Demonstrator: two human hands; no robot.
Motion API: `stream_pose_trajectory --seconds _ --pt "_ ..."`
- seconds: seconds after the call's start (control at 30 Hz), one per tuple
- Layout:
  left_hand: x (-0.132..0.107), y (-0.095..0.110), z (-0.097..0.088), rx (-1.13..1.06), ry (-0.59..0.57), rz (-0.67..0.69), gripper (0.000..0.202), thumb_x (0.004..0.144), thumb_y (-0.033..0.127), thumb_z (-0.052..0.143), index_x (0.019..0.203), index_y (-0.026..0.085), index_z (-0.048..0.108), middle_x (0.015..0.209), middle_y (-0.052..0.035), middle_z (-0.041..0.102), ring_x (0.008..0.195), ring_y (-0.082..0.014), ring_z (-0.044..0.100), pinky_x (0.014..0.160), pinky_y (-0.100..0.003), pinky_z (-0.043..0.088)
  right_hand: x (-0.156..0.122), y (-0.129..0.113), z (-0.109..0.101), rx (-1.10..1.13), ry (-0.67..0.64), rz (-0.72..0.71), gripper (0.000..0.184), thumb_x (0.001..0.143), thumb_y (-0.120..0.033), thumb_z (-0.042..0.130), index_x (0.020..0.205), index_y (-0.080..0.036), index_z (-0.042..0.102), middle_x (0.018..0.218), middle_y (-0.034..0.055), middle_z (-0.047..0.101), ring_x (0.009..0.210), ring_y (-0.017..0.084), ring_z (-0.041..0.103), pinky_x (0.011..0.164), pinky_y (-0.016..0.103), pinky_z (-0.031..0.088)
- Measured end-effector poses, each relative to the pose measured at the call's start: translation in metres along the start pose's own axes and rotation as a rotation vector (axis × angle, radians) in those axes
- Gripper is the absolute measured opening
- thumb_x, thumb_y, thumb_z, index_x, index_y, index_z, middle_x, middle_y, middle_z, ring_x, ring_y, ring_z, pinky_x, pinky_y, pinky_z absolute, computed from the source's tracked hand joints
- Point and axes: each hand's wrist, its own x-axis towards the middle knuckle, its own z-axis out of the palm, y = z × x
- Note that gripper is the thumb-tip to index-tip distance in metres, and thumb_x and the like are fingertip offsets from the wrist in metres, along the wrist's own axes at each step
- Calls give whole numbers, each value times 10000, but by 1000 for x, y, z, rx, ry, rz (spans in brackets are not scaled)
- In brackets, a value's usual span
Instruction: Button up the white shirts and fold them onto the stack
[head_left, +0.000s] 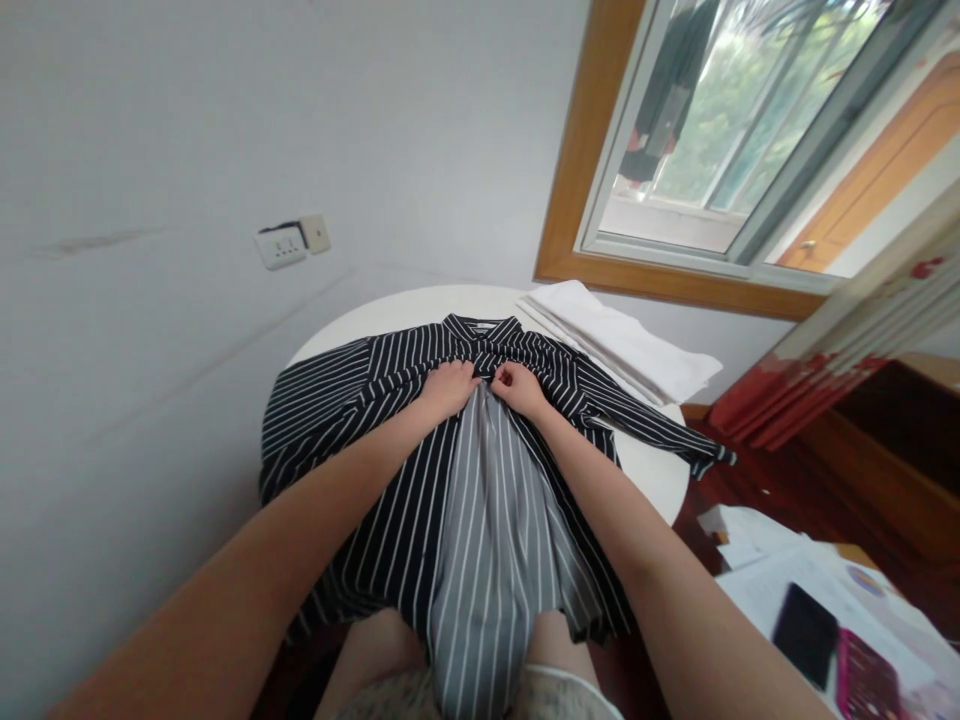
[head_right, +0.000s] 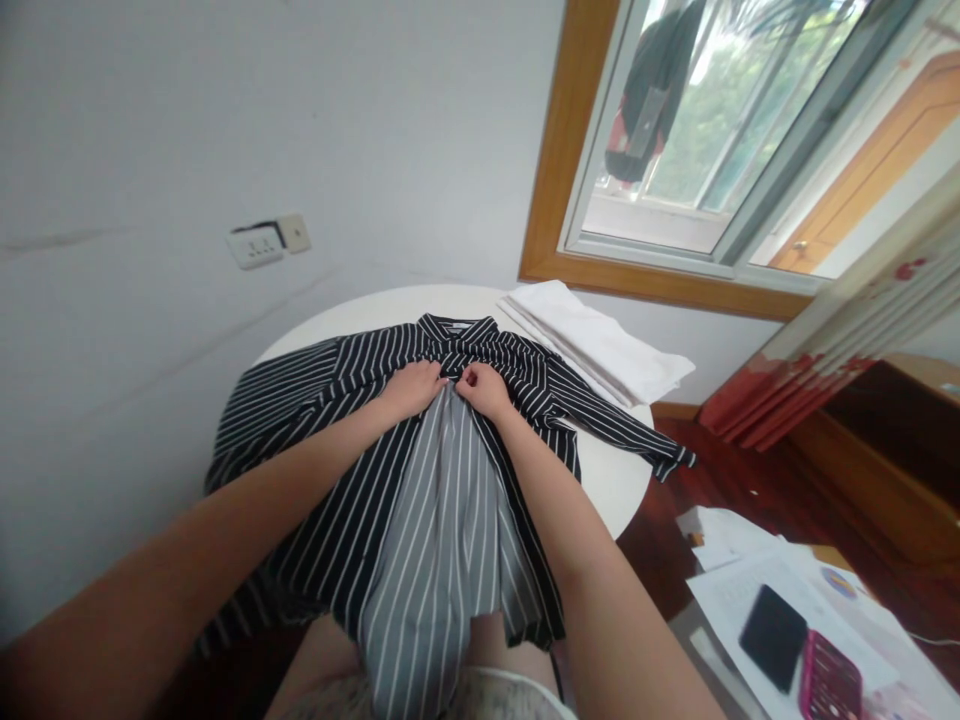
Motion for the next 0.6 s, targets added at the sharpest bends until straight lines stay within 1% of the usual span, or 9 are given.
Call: stream_pose_trajectory --seconds 0.13,0.27,0.3,0.37,0.43,0.47,0.6 --pt "17 -4 10 -51 57 -28 363 980 410 395 1102 133 595 1131 -165 639 1093 -290 593 900 -376 461 14 3 -1 50 10 39 39 717 -213 587 730 -195 555 686 -43 546 661 120 507 683 235 403" --pt "19 -16 17 -174 124 29 365 966 442 412 1002 149 626 1031 -132 657 1029 -256 598 938 -369 444 17 7 -5 274 13 50 102 720 -268 563 781 -186 571 713 -42 541 662 113 498 693 234 407" --pt "19 -20 18 -212 120 50 369 972 430 393 983 151 634 1009 -123 662 1016 -248 598 947 -368 441 17 9 -6 337 18 48 126 724 -289 560 791 -184 575 711 -44 532 657 110 491 687 232 403" --pt "19 -28 17 -288 90 81 373 986 354 339 948 154 651 987 -109 677 1012 -228 598 970 -359 433 16 12 -7 432 25 54 170 727 -332 566 806 -181 580 705 -50 516 646 105 476 672 229 393" --pt "20 -34 15 -348 55 90 368 976 276 320 924 158 665 991 -97 689 1025 -212 597 984 -346 429 16 14 -8 473 17 64 200 726 -360 580 814 -180 587 701 -52 516 641 103 470 664 227 389" --pt "20 -35 14 -365 40 92 355 966 261 333 916 161 670 994 -92 693 1029 -207 597 985 -340 430 16 14 -9 476 4 65 208 725 -366 588 815 -179 592 701 -51 523 643 103 472 666 227 391" --pt "19 -35 9 -374 23 80 304 944 298 405 891 166 674 977 -86 692 1005 -207 608 953 -325 448 16 13 -9 437 -40 78 206 740 -367 596 823 -179 609 723 -40 569 668 107 502 692 229 416"
